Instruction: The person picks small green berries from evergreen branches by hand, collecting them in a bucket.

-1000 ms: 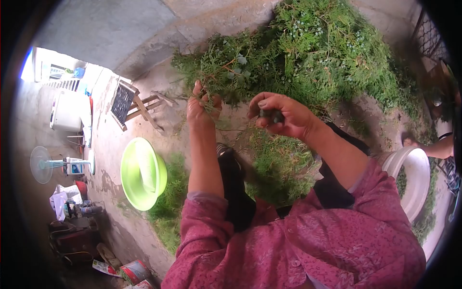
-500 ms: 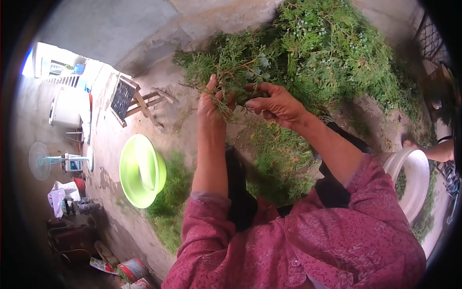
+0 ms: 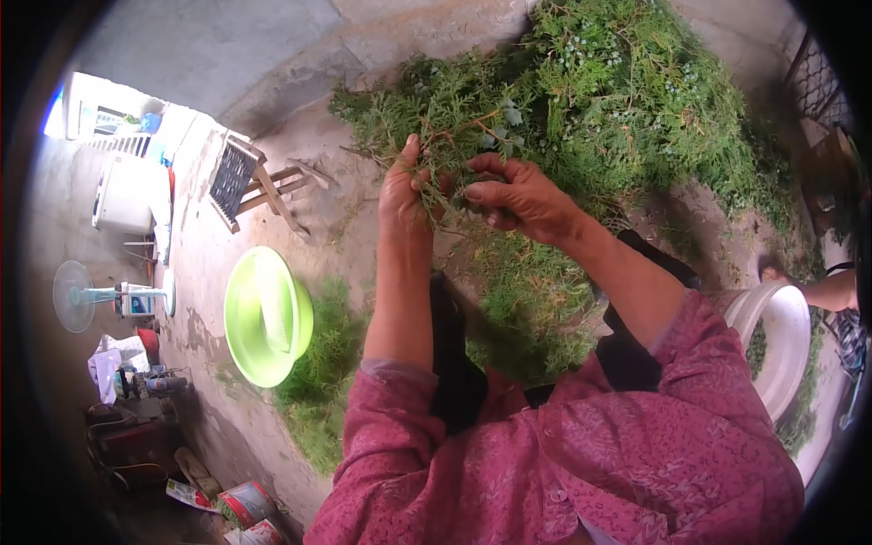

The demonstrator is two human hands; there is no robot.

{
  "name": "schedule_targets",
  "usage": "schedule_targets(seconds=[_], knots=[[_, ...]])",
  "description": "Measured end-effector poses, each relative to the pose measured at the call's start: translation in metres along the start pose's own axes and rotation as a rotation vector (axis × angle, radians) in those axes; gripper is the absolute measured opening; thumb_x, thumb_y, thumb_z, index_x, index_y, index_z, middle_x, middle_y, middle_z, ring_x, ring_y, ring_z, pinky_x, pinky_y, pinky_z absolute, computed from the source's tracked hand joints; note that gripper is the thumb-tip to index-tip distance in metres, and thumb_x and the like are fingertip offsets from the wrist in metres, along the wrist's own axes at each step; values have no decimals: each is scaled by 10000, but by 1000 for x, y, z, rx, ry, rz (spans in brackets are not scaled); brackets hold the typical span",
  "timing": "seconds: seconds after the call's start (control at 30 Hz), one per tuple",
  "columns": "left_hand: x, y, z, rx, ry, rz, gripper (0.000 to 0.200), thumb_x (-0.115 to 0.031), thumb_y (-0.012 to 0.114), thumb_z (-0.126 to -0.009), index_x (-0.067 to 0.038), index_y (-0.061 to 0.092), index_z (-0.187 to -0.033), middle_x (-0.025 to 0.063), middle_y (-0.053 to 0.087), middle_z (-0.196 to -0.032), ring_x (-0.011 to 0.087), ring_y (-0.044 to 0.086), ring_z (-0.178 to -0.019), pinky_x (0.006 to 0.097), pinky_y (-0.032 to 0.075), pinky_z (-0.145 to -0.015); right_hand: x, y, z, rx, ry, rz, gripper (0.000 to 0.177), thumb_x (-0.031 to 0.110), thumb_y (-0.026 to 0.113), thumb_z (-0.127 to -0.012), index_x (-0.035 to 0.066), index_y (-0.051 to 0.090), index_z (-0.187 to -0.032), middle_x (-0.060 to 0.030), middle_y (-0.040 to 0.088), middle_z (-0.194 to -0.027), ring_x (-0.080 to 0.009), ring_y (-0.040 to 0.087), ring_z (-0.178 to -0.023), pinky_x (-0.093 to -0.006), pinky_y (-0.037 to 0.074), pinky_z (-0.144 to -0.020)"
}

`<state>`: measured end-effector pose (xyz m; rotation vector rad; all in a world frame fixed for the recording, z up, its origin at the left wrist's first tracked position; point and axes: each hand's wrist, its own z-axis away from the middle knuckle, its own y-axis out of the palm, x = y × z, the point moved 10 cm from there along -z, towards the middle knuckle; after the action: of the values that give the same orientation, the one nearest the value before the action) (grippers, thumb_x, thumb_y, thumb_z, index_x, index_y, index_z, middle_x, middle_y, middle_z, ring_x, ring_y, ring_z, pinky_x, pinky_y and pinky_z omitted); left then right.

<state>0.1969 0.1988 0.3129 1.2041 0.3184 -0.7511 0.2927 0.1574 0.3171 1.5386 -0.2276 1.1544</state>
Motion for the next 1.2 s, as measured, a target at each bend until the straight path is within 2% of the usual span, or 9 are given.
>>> schedule_targets(seconds=[0.23, 0.33, 0.53, 0.63, 0.77, 0.83, 0.93, 1.13, 1.2], knots=[[7, -3, 1, -197, -30, -30, 124, -204, 536, -854, -80, 528, -849, 9, 482, -594, 108, 401, -425, 227, 297, -351, -8, 4, 4, 10, 71, -8, 333, 186, 636, -781, 107, 472, -1060, 40, 503, -733, -51, 494, -538, -160, 377, -439], [11, 4, -12, 77, -98, 125, 137, -207, 545, -847, -85, 515, -793, 10, 484, -586, 103, 386, -400, 229, 299, -348, -7, -3, 6, -56, 56, -88, 275, 185, 600, -805, 121, 478, -1043, 37, 511, -752, -56, 491, -546, -158, 390, -439], [12, -10, -8, -121, -64, -84, 170, -228, 531, -856, -90, 507, -759, 1, 465, -549, 91, 338, -376, 232, 259, -342, -7, -6, 8, -62, 90, -190, 173, 214, 513, -849, 115, 493, -989, 4, 553, -772, -74, 504, -544, -177, 388, -416], [15, -7, -19, -2, -59, 16, 164, -213, 541, -853, -54, 530, -816, -8, 524, -574, 56, 354, -326, 232, 387, -338, -6, 6, 8, 35, 99, -284, 151, 222, 484, -861, 114, 509, -964, -2, 568, -753, -70, 517, -569, -177, 390, -420], [12, -4, -19, 41, -56, 64, 159, -210, 545, -851, -59, 524, -805, -11, 525, -575, 56, 358, -330, 235, 403, -345, -11, -7, 6, 0, 86, -318, 150, 231, 480, -865, 117, 521, -954, 1, 580, -752, -61, 520, -591, -176, 400, -431], [8, -11, -17, -70, -26, 7, 208, -281, 536, -853, -95, 517, -760, -5, 463, -537, 105, 349, -368, 249, 278, -349, -7, -1, 8, 30, 80, -314, 155, 236, 480, -866, 116, 520, -956, 2, 584, -760, -61, 521, -595, -176, 404, -436], [13, -13, -16, -69, -45, 33, 150, -205, 561, -843, -75, 509, -789, -15, 530, -603, 46, 368, -349, 225, 407, -351, -7, -6, 14, -88, 121, -276, 165, 236, 479, -871, 113, 511, -976, 4, 580, -751, -58, 519, -597, -170, 410, -436], [11, -3, -12, 1, -31, 26, 170, -211, 584, -829, -81, 493, -769, -11, 535, -623, 42, 367, -355, 177, 369, -338, -9, 6, 14, 92, 106, -262, 174, 222, 484, -879, 107, 500, -1009, 5, 571, -764, -61, 522, -580, -159, 412, -426], [10, -4, -15, -10, -42, 73, 165, -199, 583, -829, -75, 493, -768, 1, 535, -623, 44, 369, -361, 171, 357, -335, -5, -12, 18, -188, 41, -245, 168, 205, 522, -864, 108, 506, -1000, 24, 564, -776, -55, 527, -598, -161, 406, -417]])
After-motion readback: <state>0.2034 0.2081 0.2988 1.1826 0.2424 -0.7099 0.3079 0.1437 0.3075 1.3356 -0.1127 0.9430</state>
